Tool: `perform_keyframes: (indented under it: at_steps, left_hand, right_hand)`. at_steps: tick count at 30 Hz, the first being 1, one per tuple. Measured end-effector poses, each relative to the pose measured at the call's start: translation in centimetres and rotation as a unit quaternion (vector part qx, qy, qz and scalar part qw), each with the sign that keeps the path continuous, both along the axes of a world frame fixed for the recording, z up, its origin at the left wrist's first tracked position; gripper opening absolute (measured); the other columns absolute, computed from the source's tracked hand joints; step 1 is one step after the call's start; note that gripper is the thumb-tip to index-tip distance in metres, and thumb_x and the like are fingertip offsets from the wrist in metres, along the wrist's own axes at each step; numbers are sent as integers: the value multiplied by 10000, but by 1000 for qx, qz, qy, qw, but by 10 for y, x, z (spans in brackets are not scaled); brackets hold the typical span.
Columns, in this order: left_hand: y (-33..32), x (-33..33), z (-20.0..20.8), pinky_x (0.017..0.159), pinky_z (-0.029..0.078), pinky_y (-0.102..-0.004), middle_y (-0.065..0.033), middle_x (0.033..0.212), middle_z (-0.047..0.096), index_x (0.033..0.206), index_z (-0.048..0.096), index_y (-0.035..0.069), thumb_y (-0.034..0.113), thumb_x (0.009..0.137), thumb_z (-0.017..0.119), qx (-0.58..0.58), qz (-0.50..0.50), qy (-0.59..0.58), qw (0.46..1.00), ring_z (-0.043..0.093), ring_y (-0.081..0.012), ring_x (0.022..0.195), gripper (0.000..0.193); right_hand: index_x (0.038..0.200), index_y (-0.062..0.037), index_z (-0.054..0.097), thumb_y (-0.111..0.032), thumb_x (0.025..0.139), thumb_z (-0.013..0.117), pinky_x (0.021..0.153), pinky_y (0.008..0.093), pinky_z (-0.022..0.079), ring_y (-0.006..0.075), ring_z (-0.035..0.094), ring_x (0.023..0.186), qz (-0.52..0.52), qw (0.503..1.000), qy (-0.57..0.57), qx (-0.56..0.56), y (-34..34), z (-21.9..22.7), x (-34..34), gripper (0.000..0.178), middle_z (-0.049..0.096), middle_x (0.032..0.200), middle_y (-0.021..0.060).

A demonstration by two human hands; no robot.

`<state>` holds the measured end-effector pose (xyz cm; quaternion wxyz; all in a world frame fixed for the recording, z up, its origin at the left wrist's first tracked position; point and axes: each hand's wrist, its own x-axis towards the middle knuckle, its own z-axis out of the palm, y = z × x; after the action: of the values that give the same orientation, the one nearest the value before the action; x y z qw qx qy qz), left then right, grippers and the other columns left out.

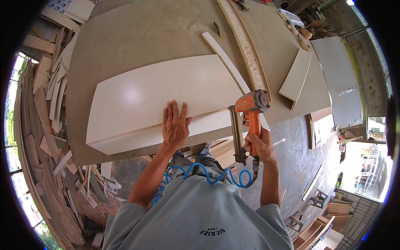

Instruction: The person assembles a white wooden component by aligning a board, checking the fit, and securing it with a pneumatic nail gun. The person then picks up the assembled piece and carries it across a woodworking shop.

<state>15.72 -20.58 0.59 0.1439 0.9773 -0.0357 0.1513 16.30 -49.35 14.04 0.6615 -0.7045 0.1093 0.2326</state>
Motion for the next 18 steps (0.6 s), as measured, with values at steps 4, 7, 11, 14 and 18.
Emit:
perform_keyframes:
  at_steps: [4, 7, 11, 14, 18]
  left_hand:
    - [0, 1, 2, 1098, 358, -530, -305, 1402, 469, 1395, 509, 72, 336, 979, 541, -4, -1, 6, 1000, 457, -474, 1304, 494]
    - [-1, 2, 3, 1097, 357, -530, -305, 1402, 468, 1393, 509, 71, 333, 977, 546, -2, 2, 5, 1000, 457, -472, 1305, 493]
    - [-1, 0, 3, 1094, 357, -531, -306, 1400, 469, 1390, 510, 69, 329, 972, 558, -8, 7, 5, 1000, 453, -473, 1307, 495]
    - [0, -1, 1, 1094, 356, -531, -305, 1403, 466, 1387, 512, 66, 325, 965, 567, -9, 8, 8, 1000, 450, -475, 1309, 498]
    - [1, 0, 0, 1094, 357, -531, -305, 1406, 462, 1387, 510, 63, 311, 952, 586, -17, -1, 3, 1000, 448, -479, 1306, 506]
  right_hand:
    - [1282, 103, 481, -39, 860, 538, 502, 265, 429, 113, 535, 528, 18, 999, 10, -38, 1, 5, 3, 449, 555, 669, 54]
    - [1286, 94, 480, -42, 862, 534, 499, 268, 423, 117, 532, 531, -8, 1000, 9, -9, -4, -6, -4, 449, 555, 672, 56]
    - [1293, 85, 473, -45, 861, 544, 502, 275, 423, 122, 532, 533, -39, 998, 11, 48, -12, -7, -12, 457, 557, 672, 60]
    - [1293, 87, 467, -47, 860, 554, 509, 279, 432, 122, 532, 531, -32, 999, 1, 27, -7, 3, -6, 462, 560, 672, 65]
    - [1290, 92, 470, -53, 852, 554, 502, 282, 435, 122, 528, 519, -30, 999, 0, 24, -6, -1, -2, 469, 562, 672, 69]
